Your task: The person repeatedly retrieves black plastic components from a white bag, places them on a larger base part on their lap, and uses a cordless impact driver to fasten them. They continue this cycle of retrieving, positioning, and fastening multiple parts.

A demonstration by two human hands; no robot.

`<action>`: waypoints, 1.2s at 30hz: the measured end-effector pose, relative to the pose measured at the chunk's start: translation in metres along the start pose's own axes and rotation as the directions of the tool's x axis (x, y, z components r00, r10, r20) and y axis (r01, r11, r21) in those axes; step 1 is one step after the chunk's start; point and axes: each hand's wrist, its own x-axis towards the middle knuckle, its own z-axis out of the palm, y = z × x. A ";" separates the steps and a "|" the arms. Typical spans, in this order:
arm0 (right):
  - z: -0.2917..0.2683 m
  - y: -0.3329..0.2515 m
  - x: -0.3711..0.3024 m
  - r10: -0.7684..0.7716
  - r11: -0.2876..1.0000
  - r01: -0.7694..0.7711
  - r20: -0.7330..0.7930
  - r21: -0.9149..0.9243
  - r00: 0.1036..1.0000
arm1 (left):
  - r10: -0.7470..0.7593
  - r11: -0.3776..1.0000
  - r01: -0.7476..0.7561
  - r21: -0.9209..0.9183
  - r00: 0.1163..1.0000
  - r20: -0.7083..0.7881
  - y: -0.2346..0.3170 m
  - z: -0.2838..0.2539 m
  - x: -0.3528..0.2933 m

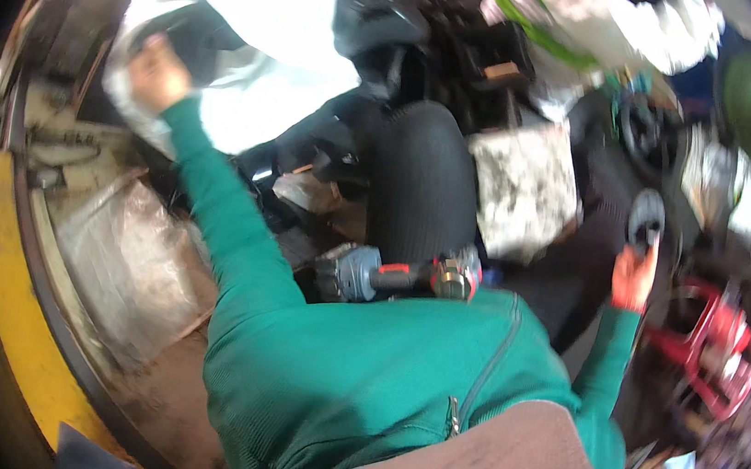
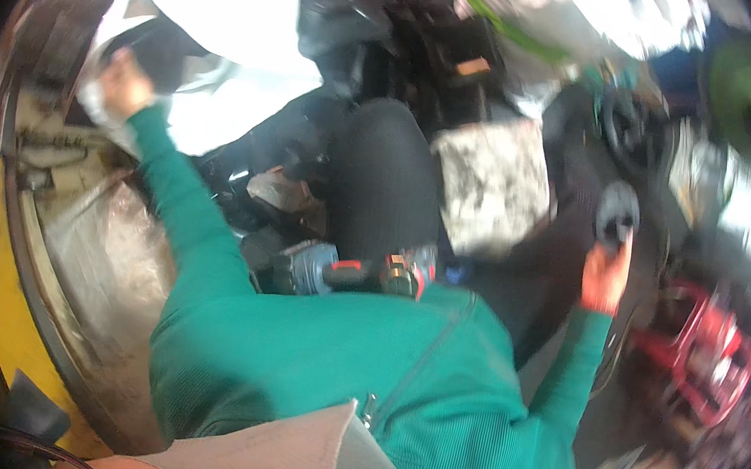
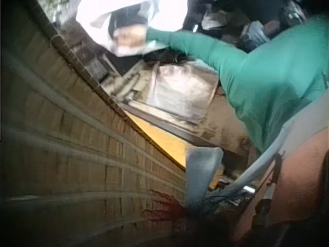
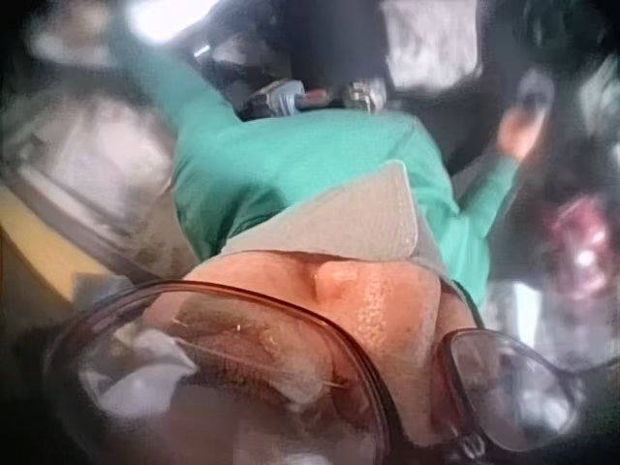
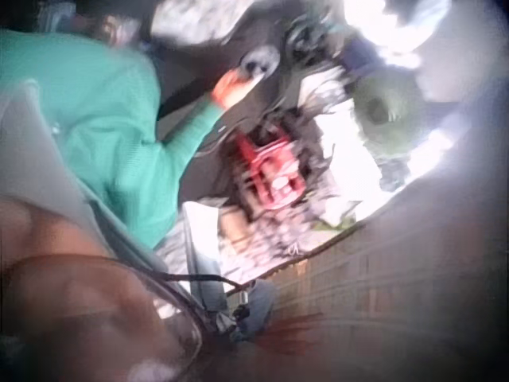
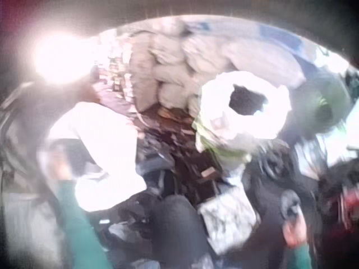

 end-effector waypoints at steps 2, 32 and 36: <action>0.017 0.009 0.002 -0.007 0.999 0.015 0.173 -0.042 0.985 | -0.028 0.907 -0.092 -0.410 0.961 -0.277 0.002 -0.058 -0.019; 0.006 0.122 0.090 0.227 0.746 -0.080 0.141 -0.661 0.964 | 0.648 0.759 0.005 -0.651 0.101 0.755 0.255 0.073 -0.325; -0.006 0.132 0.085 0.115 0.633 0.052 0.160 -0.772 0.980 | 0.552 0.822 0.372 -0.432 -0.334 0.764 0.220 -0.004 -0.289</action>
